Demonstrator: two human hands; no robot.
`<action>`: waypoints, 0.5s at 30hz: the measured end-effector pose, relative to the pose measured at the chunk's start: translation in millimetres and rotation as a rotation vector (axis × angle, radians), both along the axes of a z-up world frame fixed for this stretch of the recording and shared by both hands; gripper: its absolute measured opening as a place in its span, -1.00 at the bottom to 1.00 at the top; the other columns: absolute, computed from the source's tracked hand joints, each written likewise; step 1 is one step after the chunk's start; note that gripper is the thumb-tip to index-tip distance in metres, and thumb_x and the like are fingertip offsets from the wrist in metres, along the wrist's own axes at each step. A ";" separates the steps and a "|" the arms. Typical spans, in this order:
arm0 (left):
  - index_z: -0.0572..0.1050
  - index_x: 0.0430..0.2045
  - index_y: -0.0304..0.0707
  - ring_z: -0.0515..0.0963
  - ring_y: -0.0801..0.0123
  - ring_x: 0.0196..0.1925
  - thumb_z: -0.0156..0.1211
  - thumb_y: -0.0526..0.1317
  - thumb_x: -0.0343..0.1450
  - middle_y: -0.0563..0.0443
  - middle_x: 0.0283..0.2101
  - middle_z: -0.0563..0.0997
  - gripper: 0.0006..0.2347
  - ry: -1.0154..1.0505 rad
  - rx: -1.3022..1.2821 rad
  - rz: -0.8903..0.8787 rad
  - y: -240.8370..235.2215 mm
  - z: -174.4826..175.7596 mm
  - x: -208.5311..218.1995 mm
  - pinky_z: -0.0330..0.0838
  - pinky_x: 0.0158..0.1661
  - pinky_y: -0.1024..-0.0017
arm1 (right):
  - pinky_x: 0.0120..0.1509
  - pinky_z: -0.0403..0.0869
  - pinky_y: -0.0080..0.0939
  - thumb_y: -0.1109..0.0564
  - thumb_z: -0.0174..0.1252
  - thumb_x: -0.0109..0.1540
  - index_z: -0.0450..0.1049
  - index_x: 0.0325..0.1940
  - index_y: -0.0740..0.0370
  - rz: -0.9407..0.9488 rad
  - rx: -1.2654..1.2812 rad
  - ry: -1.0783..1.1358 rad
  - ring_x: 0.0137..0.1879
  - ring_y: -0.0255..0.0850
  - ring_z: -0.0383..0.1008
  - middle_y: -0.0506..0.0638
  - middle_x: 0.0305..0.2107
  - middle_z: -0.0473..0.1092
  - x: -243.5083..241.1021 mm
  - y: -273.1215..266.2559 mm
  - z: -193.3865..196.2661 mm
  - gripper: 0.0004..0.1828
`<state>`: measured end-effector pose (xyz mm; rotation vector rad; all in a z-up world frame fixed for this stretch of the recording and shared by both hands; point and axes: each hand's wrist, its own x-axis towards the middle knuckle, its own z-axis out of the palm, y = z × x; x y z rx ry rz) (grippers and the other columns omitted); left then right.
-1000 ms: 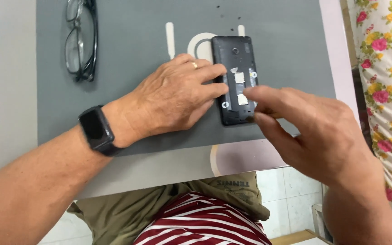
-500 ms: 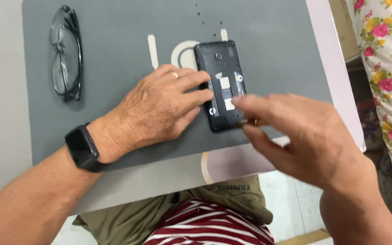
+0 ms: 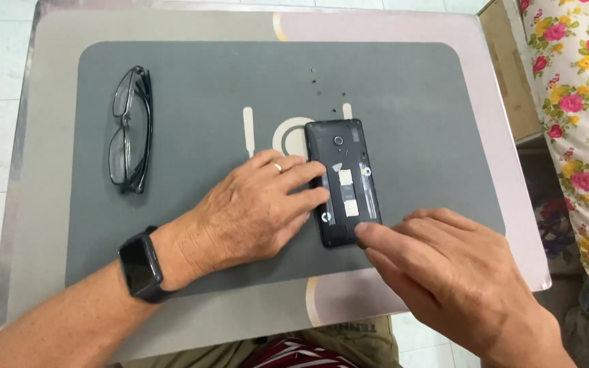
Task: The person uses a small screwdriver to remove screws from the back of a black smartphone lying on a gray mat. They carefully unscrew multiple fasteners and place them on the mat next to the device.
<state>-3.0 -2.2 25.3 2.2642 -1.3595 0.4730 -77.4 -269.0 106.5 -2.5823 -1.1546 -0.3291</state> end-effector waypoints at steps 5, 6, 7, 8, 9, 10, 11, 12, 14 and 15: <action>0.53 -0.13 -0.21 0.61 -0.01 0.06 0.31 -0.34 0.44 -0.14 0.10 0.58 -0.84 0.018 -0.007 0.001 1.7 0.3 0.9 0.45 0.10 0.12 | -0.08 0.54 -0.01 0.26 0.16 0.37 0.44 0.22 0.21 0.016 -0.007 0.057 -0.34 -0.05 0.43 0.03 -0.38 0.44 4.9 -0.6 1.2 -0.69; 0.53 -0.13 -0.21 0.60 -0.01 0.08 0.30 -0.34 0.45 -0.14 0.10 0.58 -0.85 0.034 -0.019 -0.008 1.5 -0.4 1.1 0.44 0.09 0.11 | -0.07 0.54 0.02 0.27 0.05 0.37 0.44 0.26 0.19 0.045 -0.010 0.147 -0.26 -0.02 0.53 0.07 -0.20 0.56 4.5 -2.6 1.9 -0.65; 0.53 -0.13 -0.21 0.60 -0.01 0.08 0.30 -0.34 0.45 -0.14 0.10 0.58 -0.85 0.032 -0.019 -0.006 2.6 1.0 1.2 0.44 0.09 0.11 | -0.07 0.54 0.02 0.27 0.05 0.37 0.44 0.26 0.19 0.047 -0.010 0.145 -0.26 -0.02 0.53 0.07 -0.20 0.56 3.9 -1.8 1.4 -0.65; 0.54 -0.12 -0.22 0.60 -0.01 0.08 0.30 -0.33 0.45 -0.15 0.10 0.57 -0.84 0.025 -0.008 -0.012 2.8 2.1 1.4 0.44 0.09 0.12 | -0.11 0.52 0.01 0.29 0.10 0.35 0.40 0.32 0.12 0.071 -0.030 0.182 -0.27 -0.02 0.50 0.05 -0.16 0.57 2.5 -1.5 1.0 -0.57; 0.55 -0.11 -0.23 0.60 -0.02 0.08 0.31 -0.32 0.44 -0.15 0.10 0.57 -0.83 0.018 0.003 -0.018 3.0 3.2 1.4 0.44 0.09 0.12 | -0.14 0.50 -0.01 0.31 0.14 0.34 0.37 0.38 0.06 0.095 -0.050 0.220 -0.28 -0.02 0.47 0.03 -0.13 0.57 1.0 -1.2 0.4 -0.49; 0.55 -0.11 -0.23 0.60 -0.02 0.08 0.31 -0.32 0.44 -0.15 0.10 0.57 -0.83 0.018 0.002 -0.019 2.7 2.4 1.7 0.44 0.09 0.12 | -0.14 0.50 -0.01 0.31 0.14 0.34 0.37 0.38 0.06 0.094 -0.051 0.219 -0.28 -0.02 0.47 0.03 -0.13 0.57 3.8 0.2 0.8 -0.49; 0.54 -0.11 -0.23 0.60 -0.03 0.09 0.28 -0.33 0.45 -0.17 0.11 0.57 -0.84 0.024 -0.011 -0.019 2.6 1.5 1.8 0.43 0.11 0.10 | -0.18 0.49 -0.01 0.27 0.14 0.36 0.41 0.32 0.11 0.079 -0.013 0.163 -0.33 -0.05 0.45 0.01 -0.23 0.54 6.4 1.9 1.0 -0.58; 0.54 -0.10 -0.23 0.60 -0.05 0.09 0.26 -0.33 0.46 -0.19 0.11 0.58 -0.84 0.030 -0.024 -0.017 2.8 0.4 1.5 0.43 0.12 0.08 | -0.23 0.48 -0.02 0.24 0.14 0.38 0.45 0.26 0.16 0.066 0.025 0.106 -0.38 -0.07 0.44 -0.02 -0.33 0.50 8.9 3.6 1.0 -0.66; 0.54 -0.11 -0.22 0.60 -0.04 0.08 0.27 -0.33 0.45 -0.17 0.10 0.58 -0.84 0.035 -0.026 -0.017 2.7 0.6 1.2 0.43 0.12 0.09 | -0.24 0.47 -0.03 0.22 0.18 0.37 0.44 0.25 0.18 0.023 -0.008 0.068 -0.43 -0.05 0.36 -0.03 -0.45 0.41 12.3 4.7 1.1 -0.65; 0.54 -0.13 -0.22 0.59 -0.03 0.07 0.28 -0.34 0.44 -0.15 0.10 0.57 -0.84 0.040 -0.027 -0.019 3.3 0.8 1.0 0.43 0.11 0.10 | -0.25 0.46 -0.03 0.20 0.23 0.36 0.43 0.25 0.20 -0.019 -0.039 0.031 -0.49 -0.03 0.28 -0.04 -0.56 0.32 14.2 5.8 1.2 -0.64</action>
